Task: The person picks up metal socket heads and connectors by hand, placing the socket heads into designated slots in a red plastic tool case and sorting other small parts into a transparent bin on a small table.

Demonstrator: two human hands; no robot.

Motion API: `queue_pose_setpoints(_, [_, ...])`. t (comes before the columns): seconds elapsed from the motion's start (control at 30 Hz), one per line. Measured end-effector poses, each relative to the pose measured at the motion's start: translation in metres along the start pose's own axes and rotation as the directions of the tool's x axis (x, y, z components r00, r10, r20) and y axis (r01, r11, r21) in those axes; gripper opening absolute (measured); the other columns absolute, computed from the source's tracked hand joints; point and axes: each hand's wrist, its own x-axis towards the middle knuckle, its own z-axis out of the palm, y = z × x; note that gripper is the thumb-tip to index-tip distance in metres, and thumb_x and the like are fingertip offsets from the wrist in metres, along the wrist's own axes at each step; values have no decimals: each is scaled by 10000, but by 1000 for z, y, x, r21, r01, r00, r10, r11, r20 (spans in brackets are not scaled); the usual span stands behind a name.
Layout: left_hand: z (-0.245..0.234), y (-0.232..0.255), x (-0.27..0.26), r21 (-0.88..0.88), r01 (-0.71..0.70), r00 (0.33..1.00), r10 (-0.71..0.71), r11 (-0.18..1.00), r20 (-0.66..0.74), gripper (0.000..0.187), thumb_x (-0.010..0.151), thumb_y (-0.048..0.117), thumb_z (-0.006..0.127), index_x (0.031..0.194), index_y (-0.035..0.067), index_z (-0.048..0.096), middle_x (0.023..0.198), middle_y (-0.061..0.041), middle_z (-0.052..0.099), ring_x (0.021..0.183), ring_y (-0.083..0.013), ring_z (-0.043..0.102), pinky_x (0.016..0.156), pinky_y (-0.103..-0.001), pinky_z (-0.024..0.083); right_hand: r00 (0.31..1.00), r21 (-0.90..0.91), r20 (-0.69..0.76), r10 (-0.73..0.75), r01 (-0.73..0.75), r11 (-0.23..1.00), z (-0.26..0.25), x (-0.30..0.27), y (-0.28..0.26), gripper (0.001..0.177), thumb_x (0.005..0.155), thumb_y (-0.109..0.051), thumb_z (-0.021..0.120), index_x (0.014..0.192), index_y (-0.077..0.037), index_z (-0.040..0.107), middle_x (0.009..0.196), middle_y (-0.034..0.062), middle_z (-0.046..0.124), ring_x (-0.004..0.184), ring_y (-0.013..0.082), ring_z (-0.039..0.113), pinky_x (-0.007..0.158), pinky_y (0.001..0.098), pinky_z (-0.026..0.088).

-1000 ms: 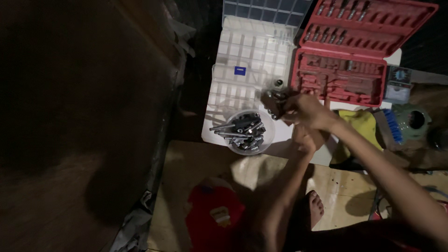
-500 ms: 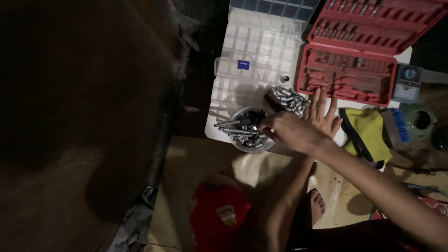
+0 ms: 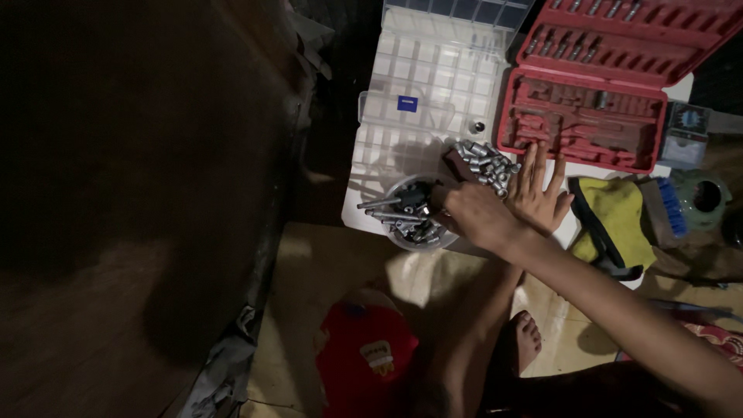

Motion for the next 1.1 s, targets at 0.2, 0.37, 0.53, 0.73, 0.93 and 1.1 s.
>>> queue_pose_setpoints(0.2, [2, -1, 0, -18, 0, 1000, 0, 1000, -6, 762, 968, 448, 603, 1619, 124, 373, 1752, -172, 252, 1661, -335, 238, 1247, -538, 400, 963, 59, 256, 88, -106, 993, -18, 0, -5, 111, 892, -97, 680, 990, -47, 690, 721, 154, 692, 603, 280, 680, 613, 434, 567])
queue_pose_setpoints(0.37, [-4, -2, 2, -27, -17, 1000, 18, 999, 10, 762, 985, 447, 591, 1632, 117, 358, 1761, -188, 229, 1666, -338, 236, 1220, -529, 423, 904, 207, 423, -60, -32, 978, -27, -3, -15, 337, 956, 14, 561, 1251, -128, 643, 677, 191, 638, 578, 288, 640, 642, 403, 572])
queue_pose_setpoints(0.53, [-6, 0, 2, 3, -13, 1000, 13, 1000, 20, 760, 980, 454, 596, 1623, 118, 368, 1756, -181, 235, 1664, -335, 240, 1216, -532, 430, 951, 304, 223, -212, 139, 942, -34, -1, -22, 152, 957, -102, 567, 1043, -43, 677, 824, 189, 673, 696, 327, 645, 690, 469, 522])
queue_pose_setpoints(0.73, [-2, -4, 1, -29, -33, 999, 34, 999, 24, 762, 992, 435, 594, 1639, 107, 357, 1769, -189, 227, 1672, -340, 238, 1218, -529, 423, 947, 335, 206, -246, 168, 927, -43, 0, -11, 132, 984, -131, 633, 1068, -42, 683, 878, 196, 682, 802, 334, 672, 781, 434, 535])
queue_pose_setpoints(0.93, [-2, -5, 8, 15, -36, 995, 34, 999, 90, 729, 1001, 442, 587, 1600, 72, 397, 1704, -240, 275, 1624, -381, 242, 1238, -529, 368, 994, 720, -84, -71, 110, 685, -82, 0, 38, 296, 847, -33, 722, 1142, -51, 712, 987, 138, 774, 805, 225, 777, 753, 342, 633])
queue_pose_setpoints(1.1, [-28, 4, 7, 105, -39, 956, 6, 994, 294, 706, 1009, 448, 581, 1567, 43, 431, 1649, -282, 316, 1584, -416, 246, 1254, -530, 322, 970, 872, -157, 185, 49, 486, -117, -16, 78, 393, 871, 77, 668, 1253, -16, 689, 1051, 154, 782, 892, 205, 794, 762, 357, 636])
